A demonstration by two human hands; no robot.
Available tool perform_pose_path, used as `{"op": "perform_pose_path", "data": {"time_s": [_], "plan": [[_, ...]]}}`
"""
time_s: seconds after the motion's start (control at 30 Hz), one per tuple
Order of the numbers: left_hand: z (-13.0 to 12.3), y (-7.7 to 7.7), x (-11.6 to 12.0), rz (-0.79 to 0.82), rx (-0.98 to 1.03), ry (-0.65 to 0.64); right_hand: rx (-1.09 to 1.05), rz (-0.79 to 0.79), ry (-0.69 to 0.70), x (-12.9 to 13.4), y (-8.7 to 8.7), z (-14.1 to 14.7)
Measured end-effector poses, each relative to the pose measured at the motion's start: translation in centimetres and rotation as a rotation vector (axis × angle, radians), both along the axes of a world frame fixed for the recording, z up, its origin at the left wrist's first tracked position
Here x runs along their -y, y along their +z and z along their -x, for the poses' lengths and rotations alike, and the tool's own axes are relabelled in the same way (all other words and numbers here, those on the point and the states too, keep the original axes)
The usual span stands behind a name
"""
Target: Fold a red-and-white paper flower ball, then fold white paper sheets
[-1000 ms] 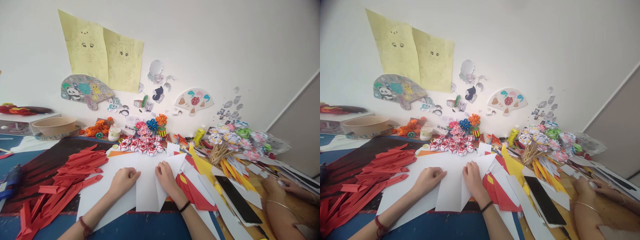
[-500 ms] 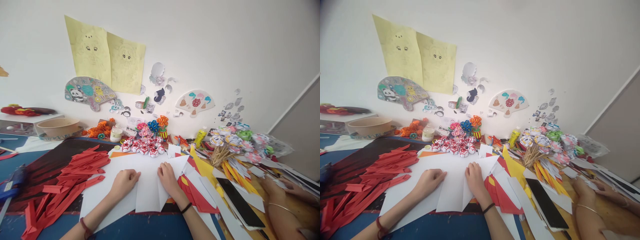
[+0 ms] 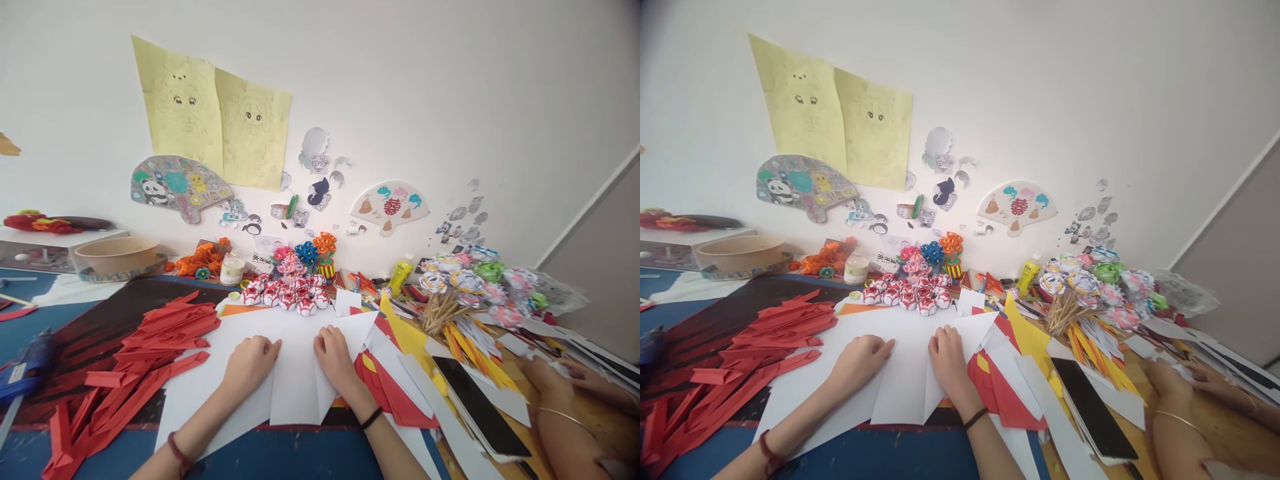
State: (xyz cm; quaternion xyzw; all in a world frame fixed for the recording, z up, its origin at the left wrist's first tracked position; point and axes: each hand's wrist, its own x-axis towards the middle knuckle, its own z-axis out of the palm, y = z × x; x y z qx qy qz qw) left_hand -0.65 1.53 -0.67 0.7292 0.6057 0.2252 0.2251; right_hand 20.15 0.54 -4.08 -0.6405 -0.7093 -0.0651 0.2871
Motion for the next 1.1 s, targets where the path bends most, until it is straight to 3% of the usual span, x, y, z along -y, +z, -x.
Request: {"op": "perform_pose_path", "data": {"time_s": [0.27, 0.5, 0.8, 1.1], "plan": [[1.8, 0.5, -1.0, 0.230, 0.231, -0.034, -0.013, 0.006, 0.012, 0.2, 0.1, 0.2], [1.6, 1.3, 0.0, 0.398, 0.393, -0.101, -0.032, 0.007, 0.033, 0.4, 0.0, 0.3], [0.2, -0.7, -0.6, 0.200, 0.287, -0.144, -0.089, 0.018, 0.060, 0.9, 0.3, 0.8], [0.0, -0.7, 0.0, 0.067, 0.251, -0.163, -0.222, 0.022, 0.109, 1.1, 0.5, 0.7]]}}
